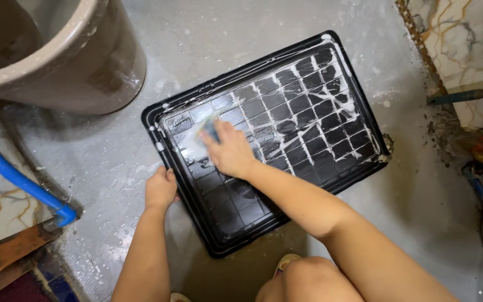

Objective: The person cleans a black plastic tray in a bathroom. They rinse the tray with a handheld shower head, apply liquid soap, and scrub both sides with a sponge. Finally, they rinse the soap off the tray with water.

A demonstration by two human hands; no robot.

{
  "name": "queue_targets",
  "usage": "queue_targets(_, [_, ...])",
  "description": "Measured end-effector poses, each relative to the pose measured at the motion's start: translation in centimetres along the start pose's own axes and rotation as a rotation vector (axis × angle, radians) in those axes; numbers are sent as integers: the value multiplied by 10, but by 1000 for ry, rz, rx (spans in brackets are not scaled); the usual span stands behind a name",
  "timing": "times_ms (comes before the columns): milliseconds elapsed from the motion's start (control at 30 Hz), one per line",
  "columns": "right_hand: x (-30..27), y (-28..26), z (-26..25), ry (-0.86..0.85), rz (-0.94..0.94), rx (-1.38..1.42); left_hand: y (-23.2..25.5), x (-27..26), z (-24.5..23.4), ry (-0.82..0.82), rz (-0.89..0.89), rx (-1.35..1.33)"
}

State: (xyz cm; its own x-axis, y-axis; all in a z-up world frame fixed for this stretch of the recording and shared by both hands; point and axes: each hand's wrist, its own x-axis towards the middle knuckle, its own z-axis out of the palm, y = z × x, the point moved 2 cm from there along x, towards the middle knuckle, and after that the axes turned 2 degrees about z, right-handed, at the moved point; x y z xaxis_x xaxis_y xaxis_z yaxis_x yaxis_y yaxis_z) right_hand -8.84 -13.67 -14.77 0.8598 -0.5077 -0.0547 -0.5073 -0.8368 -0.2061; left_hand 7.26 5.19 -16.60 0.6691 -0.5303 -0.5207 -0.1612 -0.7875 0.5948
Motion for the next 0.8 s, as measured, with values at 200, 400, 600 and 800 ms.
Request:
queue_targets(200, [15,153,-43,103,228,-422,-3,1,1,-5,-12,-32])
queue_targets(400, [-7,233,-47,523,989,-300,3,3,4,-27,-44,-54])
queue_targets(600, [-49,-3,-8,146,150,179,5,3,2,-45,-68,-46])
queue_targets(800, [-146,144,-16,81,284,-380,5,2,3,-25,-24,-1])
